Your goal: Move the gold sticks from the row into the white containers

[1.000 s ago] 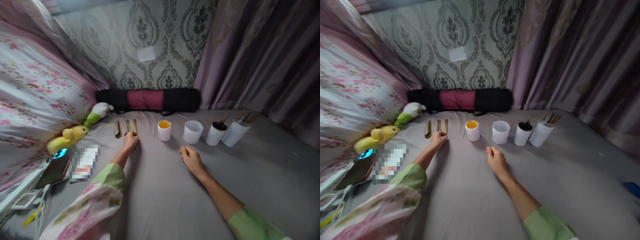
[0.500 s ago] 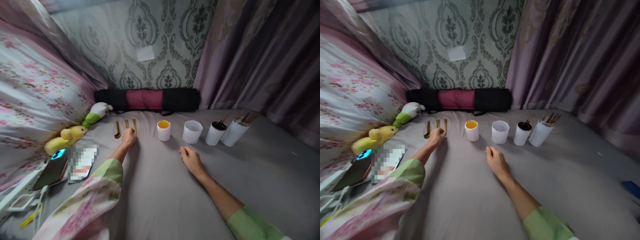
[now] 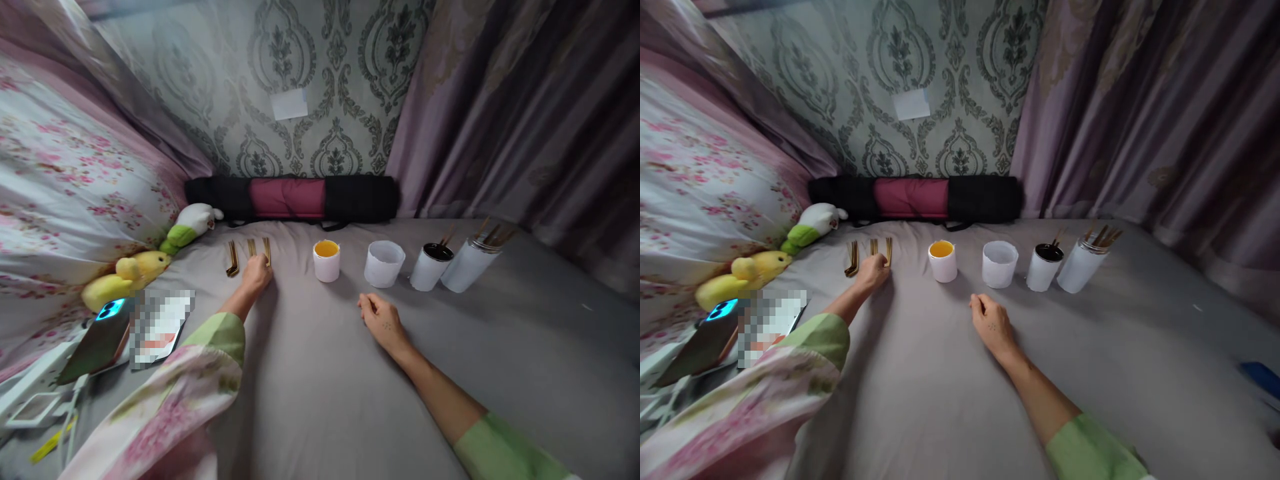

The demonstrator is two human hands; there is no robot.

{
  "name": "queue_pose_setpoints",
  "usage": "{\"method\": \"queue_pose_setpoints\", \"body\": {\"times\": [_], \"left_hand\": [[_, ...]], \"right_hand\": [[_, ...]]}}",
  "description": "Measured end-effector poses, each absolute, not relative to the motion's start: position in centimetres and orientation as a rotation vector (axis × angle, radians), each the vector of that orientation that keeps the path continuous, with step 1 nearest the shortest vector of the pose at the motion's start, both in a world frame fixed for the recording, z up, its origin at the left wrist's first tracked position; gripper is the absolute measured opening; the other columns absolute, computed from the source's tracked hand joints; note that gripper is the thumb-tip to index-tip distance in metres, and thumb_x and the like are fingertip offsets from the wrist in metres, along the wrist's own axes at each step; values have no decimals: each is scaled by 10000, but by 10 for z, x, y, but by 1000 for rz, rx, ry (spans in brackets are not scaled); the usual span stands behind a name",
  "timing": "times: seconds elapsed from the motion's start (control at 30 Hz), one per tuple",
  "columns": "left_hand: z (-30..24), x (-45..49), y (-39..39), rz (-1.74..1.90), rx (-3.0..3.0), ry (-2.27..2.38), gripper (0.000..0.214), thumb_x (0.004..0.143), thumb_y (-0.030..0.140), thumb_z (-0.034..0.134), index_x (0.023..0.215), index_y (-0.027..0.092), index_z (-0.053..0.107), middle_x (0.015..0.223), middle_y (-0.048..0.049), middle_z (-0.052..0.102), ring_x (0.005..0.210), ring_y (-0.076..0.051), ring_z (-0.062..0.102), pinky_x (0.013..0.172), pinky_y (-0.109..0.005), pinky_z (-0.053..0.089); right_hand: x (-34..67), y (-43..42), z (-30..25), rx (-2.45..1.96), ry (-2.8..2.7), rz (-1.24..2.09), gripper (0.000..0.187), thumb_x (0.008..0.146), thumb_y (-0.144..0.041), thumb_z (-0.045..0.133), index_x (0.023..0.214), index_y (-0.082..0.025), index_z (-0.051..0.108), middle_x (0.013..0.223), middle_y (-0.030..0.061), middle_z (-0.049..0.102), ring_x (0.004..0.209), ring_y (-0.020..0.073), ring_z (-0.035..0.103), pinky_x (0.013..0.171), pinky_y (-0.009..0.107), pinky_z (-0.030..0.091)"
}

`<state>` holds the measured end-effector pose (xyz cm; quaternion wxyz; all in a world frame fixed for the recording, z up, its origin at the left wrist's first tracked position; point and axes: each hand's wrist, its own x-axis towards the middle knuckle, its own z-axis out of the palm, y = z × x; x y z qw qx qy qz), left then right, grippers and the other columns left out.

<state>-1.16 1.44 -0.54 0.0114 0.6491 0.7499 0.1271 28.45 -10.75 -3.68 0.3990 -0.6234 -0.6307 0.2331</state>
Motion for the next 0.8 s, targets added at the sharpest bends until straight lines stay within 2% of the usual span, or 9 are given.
{"method": "queue_pose_setpoints", "body": {"times": [0.8], "left_hand": [[-14,-17,21,378,2045,2316,240,695,157,432,852,152,613,897,-123,615,872,-222,566,734,-289,429]], "right_hand": [[284,-108,-36,-1593,-1605,601,387,833,-450,325,705,-176,568,557,4,544,497,103,466,500,205,320]]}}
